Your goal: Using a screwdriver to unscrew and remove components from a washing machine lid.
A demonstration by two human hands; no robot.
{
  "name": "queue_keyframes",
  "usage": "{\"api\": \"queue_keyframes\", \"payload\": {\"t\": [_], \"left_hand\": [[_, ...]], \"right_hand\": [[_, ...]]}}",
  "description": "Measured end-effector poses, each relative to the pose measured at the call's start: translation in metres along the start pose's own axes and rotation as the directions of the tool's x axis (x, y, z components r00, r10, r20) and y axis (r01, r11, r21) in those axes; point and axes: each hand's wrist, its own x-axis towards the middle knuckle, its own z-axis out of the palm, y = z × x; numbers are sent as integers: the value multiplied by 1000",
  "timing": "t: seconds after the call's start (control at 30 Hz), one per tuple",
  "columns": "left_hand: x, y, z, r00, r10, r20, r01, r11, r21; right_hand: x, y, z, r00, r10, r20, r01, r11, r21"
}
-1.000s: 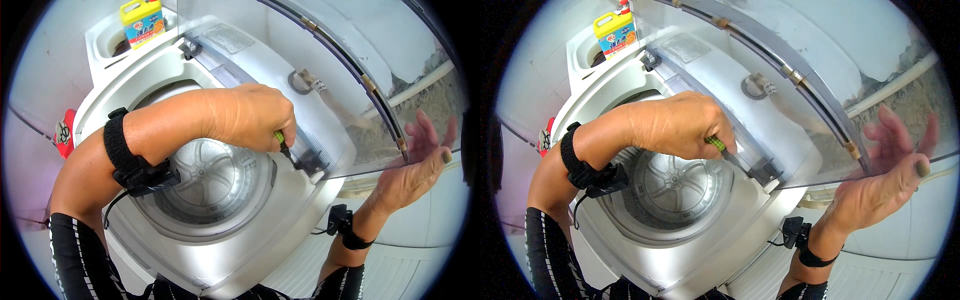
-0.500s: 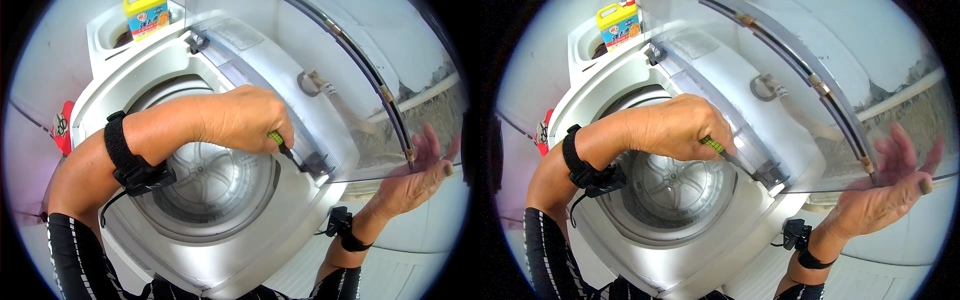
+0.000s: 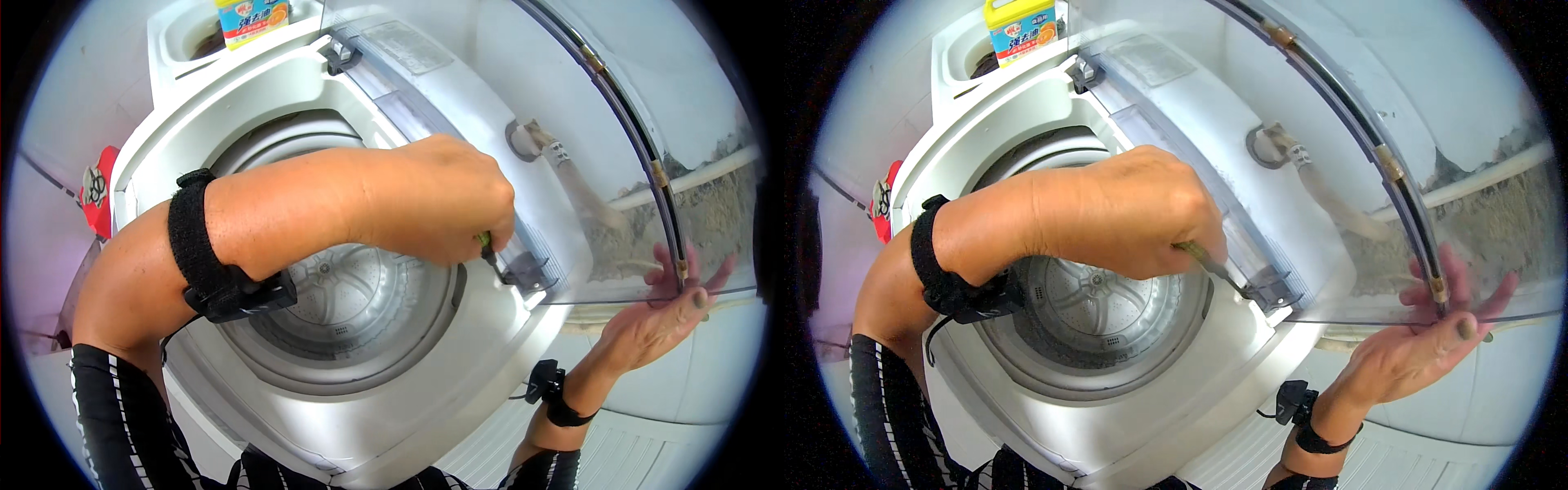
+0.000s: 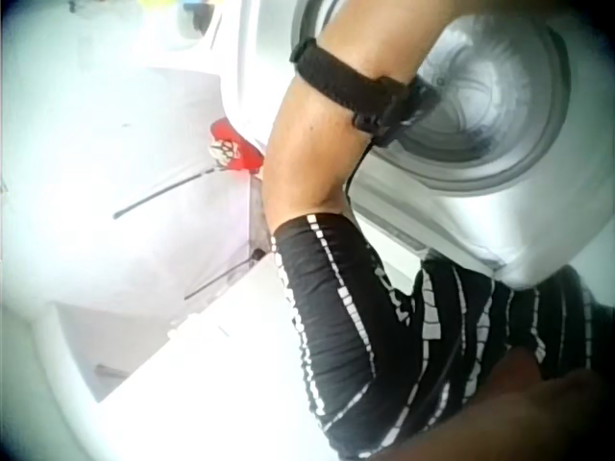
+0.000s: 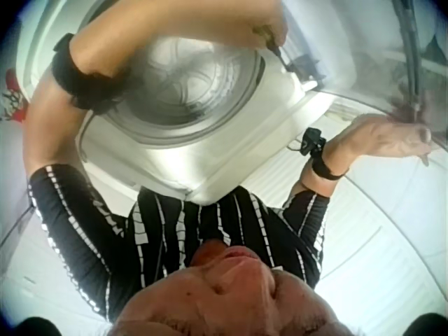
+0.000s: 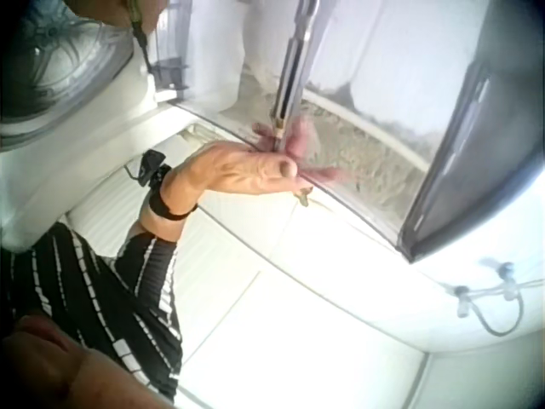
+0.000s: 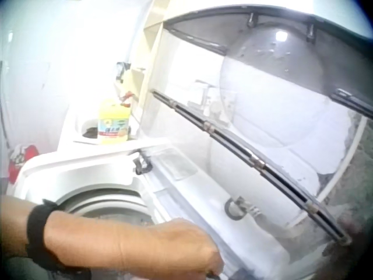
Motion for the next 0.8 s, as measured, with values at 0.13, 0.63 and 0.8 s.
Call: {"api": "queue_keyframes", "payload": {"t": [0.13, 0.63, 0.8], "left_hand": [[-3, 3, 0, 999, -4, -36, 5, 1000, 6], [-18, 44, 9, 985, 157, -66, -132, 950, 284], [-33, 61, 1, 996, -33, -80, 50, 976, 212]], "right_hand": [[-17, 0, 1, 994, 8, 105, -7, 1000, -2], [-51, 7, 2, 974, 141, 179, -148, 989, 26], [-50, 10, 8, 985, 55, 164, -68, 995, 73]]}}
